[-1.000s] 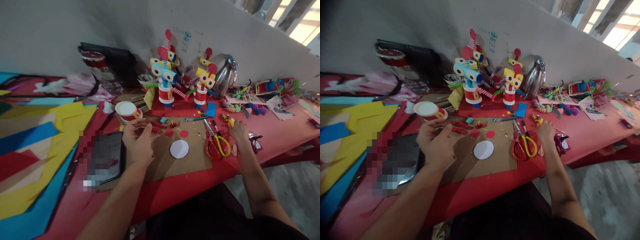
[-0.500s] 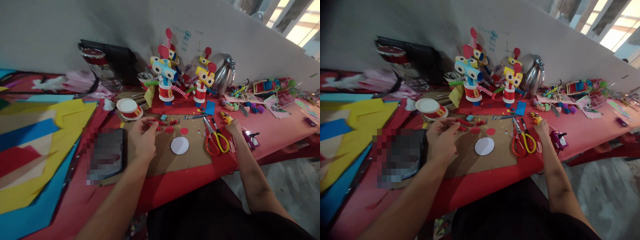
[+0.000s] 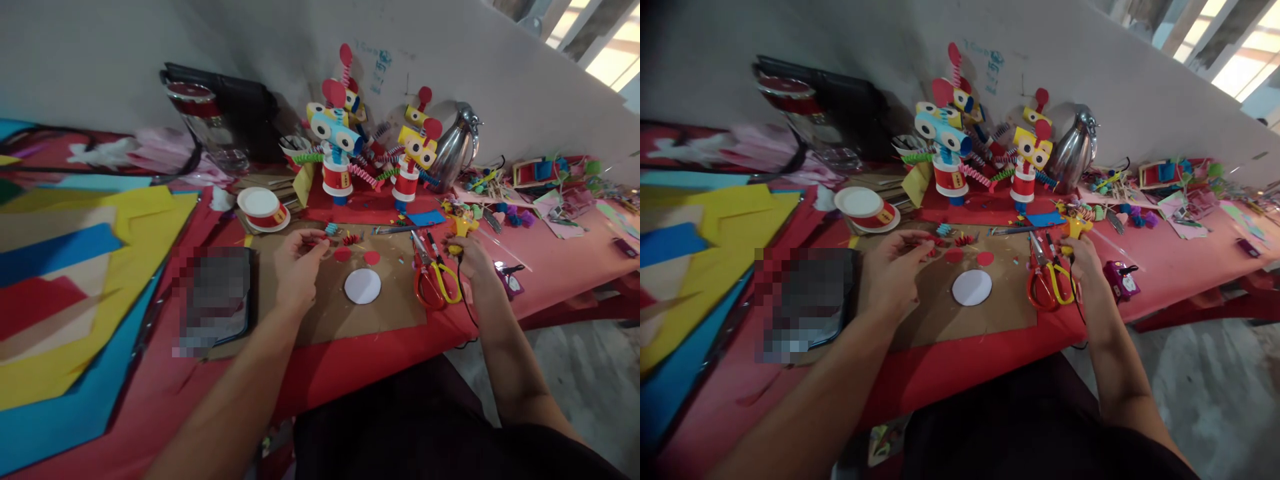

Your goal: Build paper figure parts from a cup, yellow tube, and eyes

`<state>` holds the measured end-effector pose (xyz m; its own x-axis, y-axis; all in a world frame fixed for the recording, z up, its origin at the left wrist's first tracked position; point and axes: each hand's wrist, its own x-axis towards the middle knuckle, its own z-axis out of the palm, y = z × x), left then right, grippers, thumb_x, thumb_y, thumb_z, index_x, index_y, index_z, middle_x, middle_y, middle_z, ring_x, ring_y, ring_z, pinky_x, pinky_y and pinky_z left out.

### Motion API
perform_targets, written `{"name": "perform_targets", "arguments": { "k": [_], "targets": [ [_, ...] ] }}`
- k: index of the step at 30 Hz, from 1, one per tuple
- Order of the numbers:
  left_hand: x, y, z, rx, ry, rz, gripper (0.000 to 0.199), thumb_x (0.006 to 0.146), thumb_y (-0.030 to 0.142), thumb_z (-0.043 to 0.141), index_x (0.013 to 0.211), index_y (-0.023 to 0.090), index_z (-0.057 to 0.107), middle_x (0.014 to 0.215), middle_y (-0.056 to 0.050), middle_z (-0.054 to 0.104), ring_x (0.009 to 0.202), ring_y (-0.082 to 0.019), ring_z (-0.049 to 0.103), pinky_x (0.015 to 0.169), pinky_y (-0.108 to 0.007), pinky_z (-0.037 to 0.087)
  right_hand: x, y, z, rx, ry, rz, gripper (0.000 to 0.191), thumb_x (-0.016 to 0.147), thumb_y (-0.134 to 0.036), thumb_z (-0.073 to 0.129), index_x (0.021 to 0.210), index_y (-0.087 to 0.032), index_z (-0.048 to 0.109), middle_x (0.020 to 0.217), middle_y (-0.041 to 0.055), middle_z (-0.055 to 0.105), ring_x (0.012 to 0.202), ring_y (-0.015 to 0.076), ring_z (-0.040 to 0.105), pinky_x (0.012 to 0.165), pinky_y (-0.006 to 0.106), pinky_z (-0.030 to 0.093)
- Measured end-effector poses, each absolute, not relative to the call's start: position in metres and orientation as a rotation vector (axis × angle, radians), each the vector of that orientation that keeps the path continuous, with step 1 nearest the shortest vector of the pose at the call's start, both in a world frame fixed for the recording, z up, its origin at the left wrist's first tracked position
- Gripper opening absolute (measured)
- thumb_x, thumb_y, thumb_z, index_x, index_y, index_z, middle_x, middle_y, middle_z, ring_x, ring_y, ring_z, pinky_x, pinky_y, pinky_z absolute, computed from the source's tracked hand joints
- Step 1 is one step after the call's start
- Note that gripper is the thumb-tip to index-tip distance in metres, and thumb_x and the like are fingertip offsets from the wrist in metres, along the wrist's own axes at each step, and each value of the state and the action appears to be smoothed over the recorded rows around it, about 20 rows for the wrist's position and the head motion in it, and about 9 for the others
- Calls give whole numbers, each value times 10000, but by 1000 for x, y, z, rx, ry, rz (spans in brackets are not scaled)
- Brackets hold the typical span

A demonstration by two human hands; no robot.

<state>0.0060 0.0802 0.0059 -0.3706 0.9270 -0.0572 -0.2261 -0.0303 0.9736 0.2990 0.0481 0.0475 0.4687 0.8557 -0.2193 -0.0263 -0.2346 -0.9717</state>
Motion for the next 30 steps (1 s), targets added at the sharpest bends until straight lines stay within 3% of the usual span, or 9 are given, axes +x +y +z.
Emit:
{"name": "perform_targets", "arguments": {
  "k": [4,8,14,22,30],
  "targets": [
    [9,81,0,883,1287,1532,187,577,67,699,695,210,676,644,12,612,585,-126,528,538,-243,419,264,21,51,-1457,-756,1028,301,587,-254,738,833,-228,567,842,4,728,614,126,643,522,230,491],
    [7,82,-2,881,1317,1585,221,616,36,682,733,223,666,660,31,610,580,-122,533,548,-245,420,220,1,42,-1333,-696,1282,295,645,-412,691,843,-231,569,807,42,752,514,133,568,452,256,411],
    [4,83,10,724,1407,1825,323,639,-117,628,791,168,624,698,41,567,595,-105,516,563,-244,386,190,-15,35,-1319,-776,1241,295,660,-384,718,879,-241,582,894,29,760,545,131,558,557,290,457],
    [-1,84,13,733,1439,1847,329,674,-136,615,814,161,617,728,52,544,579,-93,473,550,-243,350,217,-24,34,-1440,-1046,1191,383,760,-589,657,834,-215,626,570,-36,534,487,120,446,457,262,335],
    [-9,90,6,778,1381,1812,255,672,-55,625,715,197,624,654,54,544,559,-92,475,534,-230,371,227,-29,36,-1566,-1340,1202,477,778,-668,656,787,-193,700,547,-15,547,506,126,478,496,269,373]
  ]
}}
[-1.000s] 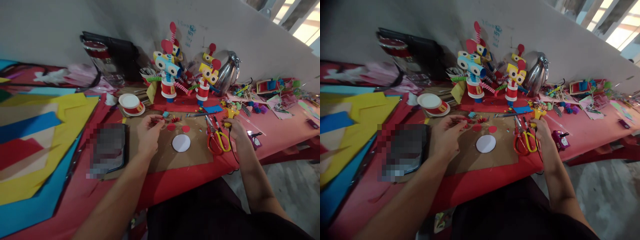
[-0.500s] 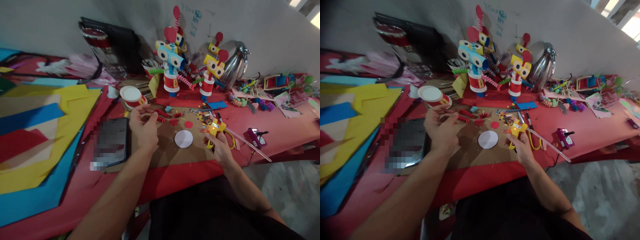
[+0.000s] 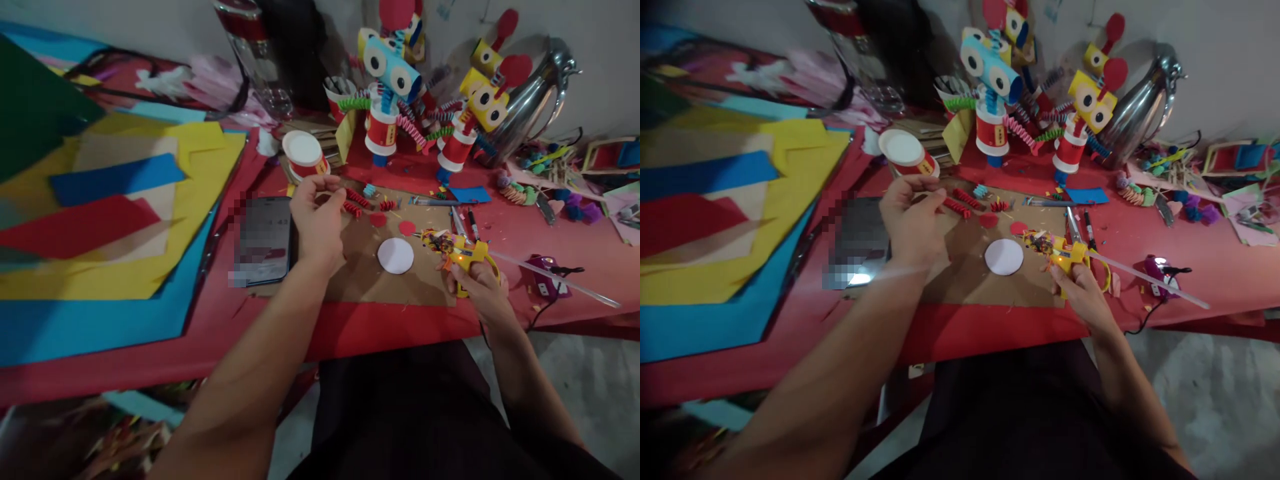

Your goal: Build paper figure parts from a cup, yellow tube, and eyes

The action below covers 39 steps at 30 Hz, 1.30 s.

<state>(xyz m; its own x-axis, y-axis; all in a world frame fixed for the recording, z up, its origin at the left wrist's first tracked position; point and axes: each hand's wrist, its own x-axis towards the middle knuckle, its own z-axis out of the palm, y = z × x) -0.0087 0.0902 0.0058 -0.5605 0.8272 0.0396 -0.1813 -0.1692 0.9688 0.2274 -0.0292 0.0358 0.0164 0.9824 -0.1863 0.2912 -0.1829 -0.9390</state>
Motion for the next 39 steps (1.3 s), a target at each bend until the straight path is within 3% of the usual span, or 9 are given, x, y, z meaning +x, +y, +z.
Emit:
{"name": "perform_targets", "arguments": {
  "k": [6,11,18,27,39],
  "targets": [
    [-12,92,1,786,1359,1803,233,665,-27,619,730,198,621,681,42,555,573,-96,478,545,-235,384,221,-27,27,-1650,-1490,1151,575,796,-763,555,763,-200,667,494,-29,483,446,123,414,441,273,325],
    [-13,92,-1,836,1367,1770,234,665,-20,612,735,203,615,715,30,566,613,-114,507,563,-248,396,215,-24,22,-1687,-1657,1011,541,860,-712,488,665,-215,577,507,-22,465,478,133,443,480,278,339],
    [-12,90,3,798,1380,1728,215,625,-6,628,692,198,611,676,44,572,571,-85,472,526,-212,364,208,-15,25,-1803,-1750,856,467,878,-643,419,711,-230,557,508,-1,493,534,194,540,534,294,366],
    [-11,89,6,731,1359,1718,208,606,-7,616,653,195,608,654,42,568,565,-84,462,499,-201,353,212,-8,24,-1912,-1786,775,405,871,-578,430,703,-230,554,526,31,555,557,227,597,540,309,397],
    [-14,88,6,768,1367,1681,204,606,0,623,674,191,613,672,34,561,584,-92,475,509,-211,357,213,-5,28,-1939,-1813,740,352,842,-544,447,636,-259,475,492,12,498,536,214,554,534,304,362]
  ]
}}
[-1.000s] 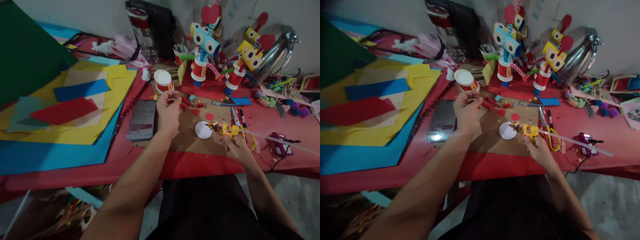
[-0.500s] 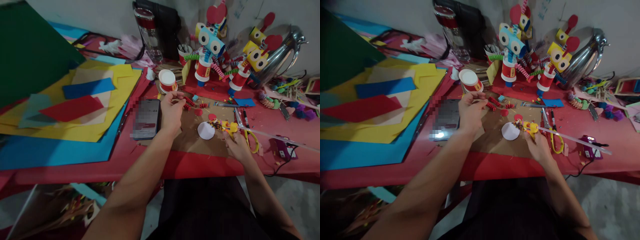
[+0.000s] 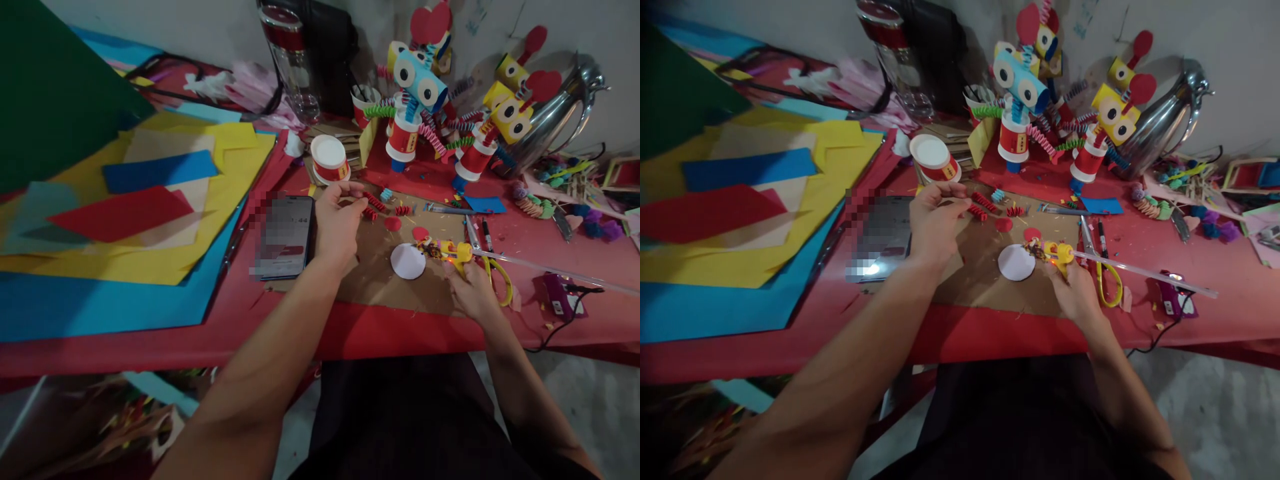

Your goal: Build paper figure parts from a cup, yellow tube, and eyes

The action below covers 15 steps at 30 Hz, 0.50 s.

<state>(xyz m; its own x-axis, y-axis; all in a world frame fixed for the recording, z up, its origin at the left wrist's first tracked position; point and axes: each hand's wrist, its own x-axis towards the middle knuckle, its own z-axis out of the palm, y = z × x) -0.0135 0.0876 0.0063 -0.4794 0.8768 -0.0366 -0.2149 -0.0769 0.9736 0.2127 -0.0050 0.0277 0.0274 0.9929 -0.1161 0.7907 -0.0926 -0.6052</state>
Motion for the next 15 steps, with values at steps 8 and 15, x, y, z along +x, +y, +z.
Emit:
{"name": "perform_targets", "arguments": {
  "k": [8,15],
  "targets": [
    [-13,88,7,751,1362,1689,217,578,-2,635,674,192,618,660,33,557,565,-86,460,495,-200,356,216,-6,26,-1919,-1817,683,317,857,-504,480,676,-244,505,555,33,567,574,221,587,526,291,364],
    [-15,87,8,850,1386,1598,223,582,-13,650,658,195,638,654,34,580,590,-91,497,533,-207,394,217,-9,29,-1987,-1791,692,333,848,-523,453,666,-247,497,517,21,522,522,208,554,517,294,349]
  ]
}}
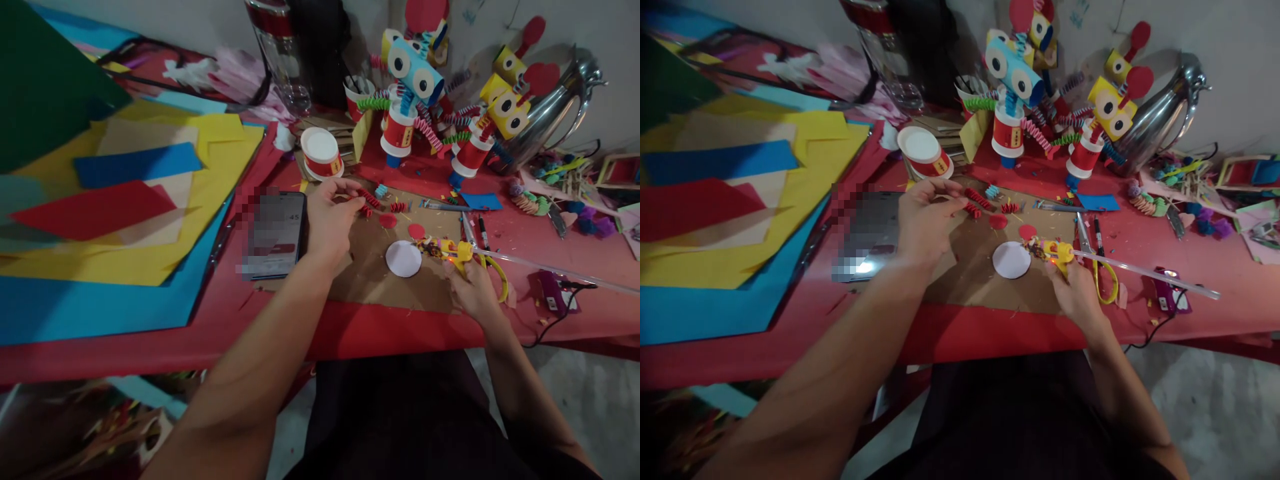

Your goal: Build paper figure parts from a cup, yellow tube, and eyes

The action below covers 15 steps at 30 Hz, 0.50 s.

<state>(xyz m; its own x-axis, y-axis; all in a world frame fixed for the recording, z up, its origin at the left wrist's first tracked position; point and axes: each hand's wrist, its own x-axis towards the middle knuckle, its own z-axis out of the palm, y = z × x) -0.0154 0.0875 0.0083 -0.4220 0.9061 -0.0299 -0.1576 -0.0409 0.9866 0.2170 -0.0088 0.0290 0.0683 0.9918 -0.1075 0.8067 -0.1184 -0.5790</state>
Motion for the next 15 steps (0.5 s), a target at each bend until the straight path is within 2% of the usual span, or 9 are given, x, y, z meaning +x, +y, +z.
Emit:
{"name": "perform_targets", "arguments": {
  "k": [4,7,11,15],
  "targets": [
    [-19,85,11,1190,1314,1076,214,555,49,779,606,188,624,614,39,588,596,-111,530,594,-247,427,218,-10,31,-2004,-1782,691,337,841,-524,452,634,-257,462,487,5,490,486,190,520,504,289,334],
    [-21,84,10,1430,1197,759,245,520,122,836,597,193,615,601,40,598,585,-118,529,577,-248,410,218,-11,32,-1984,-1790,684,339,844,-508,455,612,-262,432,469,-7,474,460,175,493,497,287,325],
    [-18,82,6,1571,1119,696,256,510,128,823,583,211,592,569,48,572,520,-112,477,514,-241,354,219,-12,33,-1979,-1806,673,337,849,-502,456,611,-265,429,484,-1,483,457,184,493,499,304,320],
    [-16,81,4,1622,1125,650,263,490,89,817,569,211,598,555,45,557,523,-122,477,526,-255,344,221,-15,33,-1975,-1803,683,352,856,-503,457,596,-269,425,470,7,480,474,199,505,498,314,321]
  ]
}}
